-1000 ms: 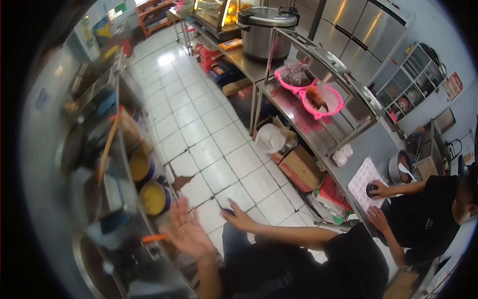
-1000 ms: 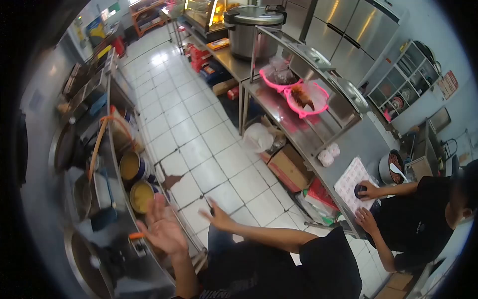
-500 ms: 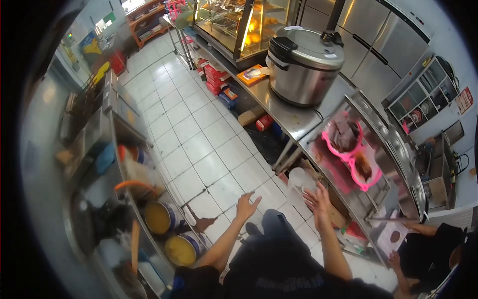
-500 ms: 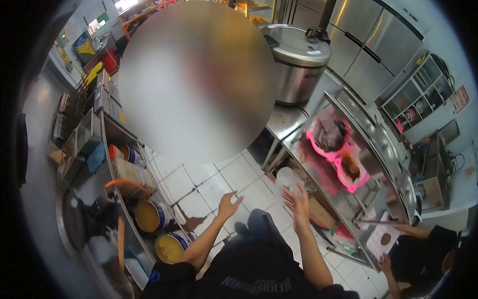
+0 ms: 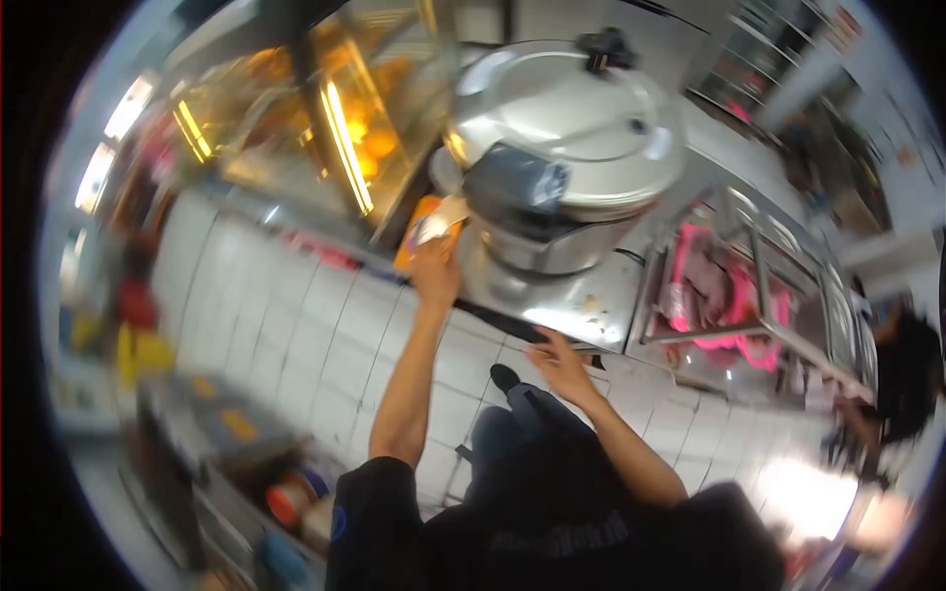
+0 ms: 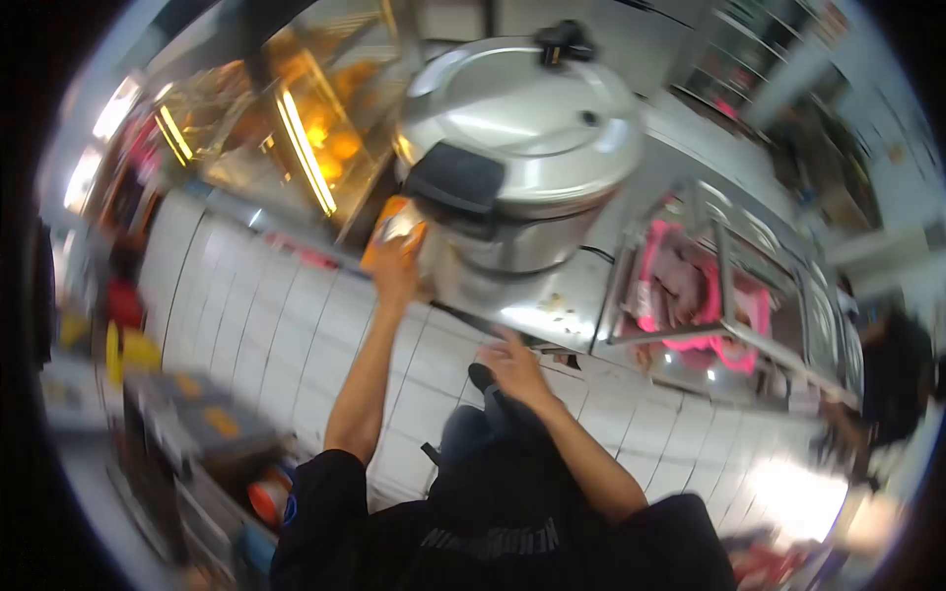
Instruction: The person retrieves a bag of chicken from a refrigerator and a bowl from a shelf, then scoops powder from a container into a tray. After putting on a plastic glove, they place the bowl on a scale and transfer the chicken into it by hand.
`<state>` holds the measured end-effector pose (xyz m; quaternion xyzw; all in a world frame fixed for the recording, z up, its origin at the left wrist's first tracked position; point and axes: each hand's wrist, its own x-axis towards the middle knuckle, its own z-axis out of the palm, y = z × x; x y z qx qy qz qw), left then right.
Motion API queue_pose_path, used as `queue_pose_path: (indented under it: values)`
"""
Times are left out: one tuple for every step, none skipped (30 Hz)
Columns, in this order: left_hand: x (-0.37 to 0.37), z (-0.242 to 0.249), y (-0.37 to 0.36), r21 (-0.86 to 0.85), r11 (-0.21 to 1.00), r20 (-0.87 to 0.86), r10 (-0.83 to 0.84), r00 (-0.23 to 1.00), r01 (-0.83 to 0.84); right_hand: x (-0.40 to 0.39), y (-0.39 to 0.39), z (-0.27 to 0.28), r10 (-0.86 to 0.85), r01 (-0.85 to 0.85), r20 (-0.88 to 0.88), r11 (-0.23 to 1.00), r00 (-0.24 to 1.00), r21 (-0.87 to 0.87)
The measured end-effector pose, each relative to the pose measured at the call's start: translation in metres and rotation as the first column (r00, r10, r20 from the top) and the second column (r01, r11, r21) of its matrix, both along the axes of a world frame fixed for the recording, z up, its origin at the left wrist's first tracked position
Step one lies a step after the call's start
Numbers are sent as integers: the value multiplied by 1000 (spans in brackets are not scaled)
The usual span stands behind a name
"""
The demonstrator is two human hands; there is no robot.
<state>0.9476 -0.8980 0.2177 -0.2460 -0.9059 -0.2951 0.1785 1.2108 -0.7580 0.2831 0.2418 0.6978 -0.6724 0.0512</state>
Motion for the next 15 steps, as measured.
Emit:
queue_pose_path:
  values:
    - [-33, -8, 5, -19, 996, 59, -86, 995, 87, -24, -13, -29, 13, 14, -97, 962, 995, 272]
    - [-46, 3, 5, -137, 989, 69, -51, 996, 60, -46, -29, 8, -30, 70, -129, 947, 991, 315]
    - [-50, 14, 7, 274, 947, 247, -238, 939, 168, -63, -43, 16, -24, 72, -135, 929, 991, 362]
    - [-73, -1, 3, 23, 994, 360, -112, 926, 111, -79, -55, 20, 15, 44, -145, 919, 989, 392]
    - [-120, -76, -12, 106, 975, 386, -223, 895, 197, -87, -67, 17, 88, 30, -214, 870, 973, 493]
    - [-108, -66, -7, 358, 918, 469, -335, 817, 171, -93, -71, 44, 160, -134, -22, 888, 987, 439]
    - [-110, -51, -13, 30, 940, 245, -337, 909, 341, -99, -81, 46, 154, -129, -34, 912, 988, 388]
    - [-104, -20, -11, -32, 939, 266, -322, 909, 342, -108, -92, 32, 117, -93, -44, 927, 992, 362]
    - [-94, 3, -12, -95, 942, 284, -285, 915, 323, -116, -104, 22, 65, -53, -19, 918, 998, 394]
    - [-93, 2, -14, -49, 944, 238, -307, 922, 327, -123, -108, 24, 66, -84, 60, 924, 996, 373]
    - [-100, -16, -16, -7, 946, 202, -316, 927, 324, -135, -111, 14, 78, -123, 144, 933, 986, 337]
    - [-104, -17, -18, -30, 938, 233, -331, 915, 347, -146, -119, 0, 47, -69, 72, 933, 996, 354]
    - [-103, -18, -19, 14, 958, 332, -276, 902, 288, -157, -126, -12, 26, -47, 64, 933, 998, 356]
    - [-108, -24, -20, 2, 951, 325, -293, 900, 309, -169, -132, -16, 1, -26, 66, 926, 998, 376]
    - [-111, -24, -20, -9, 944, 316, -309, 897, 328, -181, -136, -24, -23, -6, 68, 918, 997, 397]
